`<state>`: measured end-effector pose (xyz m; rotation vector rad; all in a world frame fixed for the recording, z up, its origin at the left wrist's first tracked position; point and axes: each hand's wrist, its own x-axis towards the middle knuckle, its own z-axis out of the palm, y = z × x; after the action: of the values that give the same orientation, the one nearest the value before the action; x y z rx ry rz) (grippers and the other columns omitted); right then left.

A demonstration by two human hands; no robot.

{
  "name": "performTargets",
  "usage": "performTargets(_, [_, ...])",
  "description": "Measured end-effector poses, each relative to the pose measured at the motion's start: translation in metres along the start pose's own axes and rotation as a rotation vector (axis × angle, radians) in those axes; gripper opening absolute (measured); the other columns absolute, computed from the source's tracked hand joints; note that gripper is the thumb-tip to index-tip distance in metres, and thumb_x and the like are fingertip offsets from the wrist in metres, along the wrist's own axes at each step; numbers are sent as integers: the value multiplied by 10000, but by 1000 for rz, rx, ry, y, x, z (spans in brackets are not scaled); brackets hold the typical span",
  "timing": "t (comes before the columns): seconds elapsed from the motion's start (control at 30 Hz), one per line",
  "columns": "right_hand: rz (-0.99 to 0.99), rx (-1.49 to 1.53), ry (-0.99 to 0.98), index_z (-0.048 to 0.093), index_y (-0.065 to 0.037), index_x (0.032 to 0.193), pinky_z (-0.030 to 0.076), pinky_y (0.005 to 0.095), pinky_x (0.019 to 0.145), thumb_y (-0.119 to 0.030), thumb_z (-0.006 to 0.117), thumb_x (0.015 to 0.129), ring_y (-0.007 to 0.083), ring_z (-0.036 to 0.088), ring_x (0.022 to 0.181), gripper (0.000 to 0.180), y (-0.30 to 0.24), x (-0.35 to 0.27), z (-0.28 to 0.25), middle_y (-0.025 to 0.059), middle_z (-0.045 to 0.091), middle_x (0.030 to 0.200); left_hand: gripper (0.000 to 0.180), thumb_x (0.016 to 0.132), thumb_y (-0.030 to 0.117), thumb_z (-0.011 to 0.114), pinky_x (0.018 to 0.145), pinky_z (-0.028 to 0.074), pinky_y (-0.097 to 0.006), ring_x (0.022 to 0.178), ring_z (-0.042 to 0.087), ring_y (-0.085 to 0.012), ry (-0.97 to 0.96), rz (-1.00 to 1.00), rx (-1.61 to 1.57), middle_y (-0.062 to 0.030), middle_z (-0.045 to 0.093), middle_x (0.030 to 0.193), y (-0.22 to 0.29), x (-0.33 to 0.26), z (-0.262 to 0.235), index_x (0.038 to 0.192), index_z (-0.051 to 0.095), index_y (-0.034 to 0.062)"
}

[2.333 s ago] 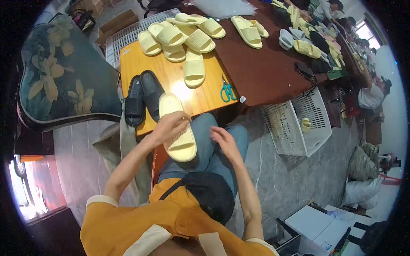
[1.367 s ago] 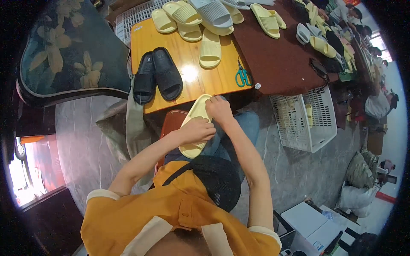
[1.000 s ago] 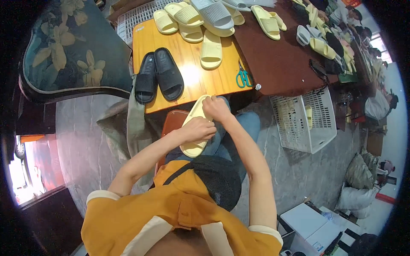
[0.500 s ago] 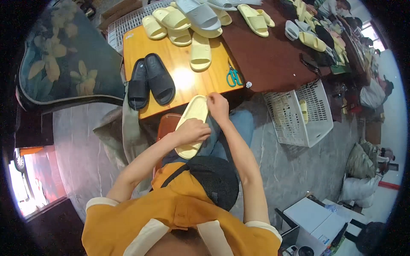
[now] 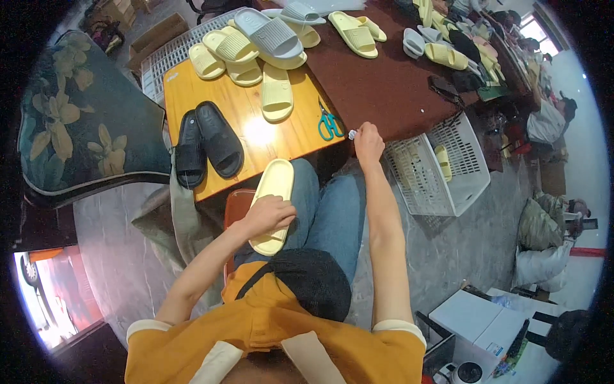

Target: Trimming excess material and loose threads from newly manufactured foam slippers using scissors.

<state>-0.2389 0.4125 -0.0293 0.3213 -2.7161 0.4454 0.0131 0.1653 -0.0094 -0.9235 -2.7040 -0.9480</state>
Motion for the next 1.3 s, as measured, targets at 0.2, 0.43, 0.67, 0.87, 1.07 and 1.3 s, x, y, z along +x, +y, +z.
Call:
performTargets(0.2, [-144,46,-100,547,-82,967,524,508,676,-167,614,897,373,651,841,129,-1,-17,1,134,600,955,111,862,226,638,695,477,-389,762,587,-256,-20,-13,26,-49,588,785,-1,0,0,881,614,119])
performTargets(0.43, [-147,535,-48,658,-30,987,506,417,751,-89,622,889,347,639,873,120,-47,-56,-17,167,647,933,141,858,249,635,688,480,-388,746,581,-253,4,13,69,-52,568,776,1,3,2,860,591,116])
performTargets(0.67, [-298,785,-459,624,-33,1230,512,358,869,-162,618,926,288,659,1037,330,-160,-71,2,192,660,1156,159,834,265,647,670,487,-382,714,585,-241,33,38,132,-49,574,740,5,3,2,821,593,117])
performTargets(0.87, [-161,906,-633,704,-37,1072,534,343,809,-62,538,889,273,706,885,248,-182,-82,43,142,730,901,160,847,268,634,694,491,-395,738,597,-258,43,11,74,-55,584,772,3,-3,3,864,613,111])
performTargets(1.07, [821,1679,-276,561,-29,1288,467,300,914,-132,508,978,195,604,1070,331,-132,-36,38,91,608,1278,149,859,260,605,683,479,-397,739,581,-255,104,-9,30,-56,567,766,3,1,3,841,602,112])
performTargets(1.3, [47,1509,-91,411,-38,1414,379,363,1054,-146,430,1016,196,515,1230,413,-318,-25,-111,83,446,1452,164,875,253,597,760,455,-374,807,561,-223,145,-101,-74,-55,562,826,-8,-16,13,948,609,107])
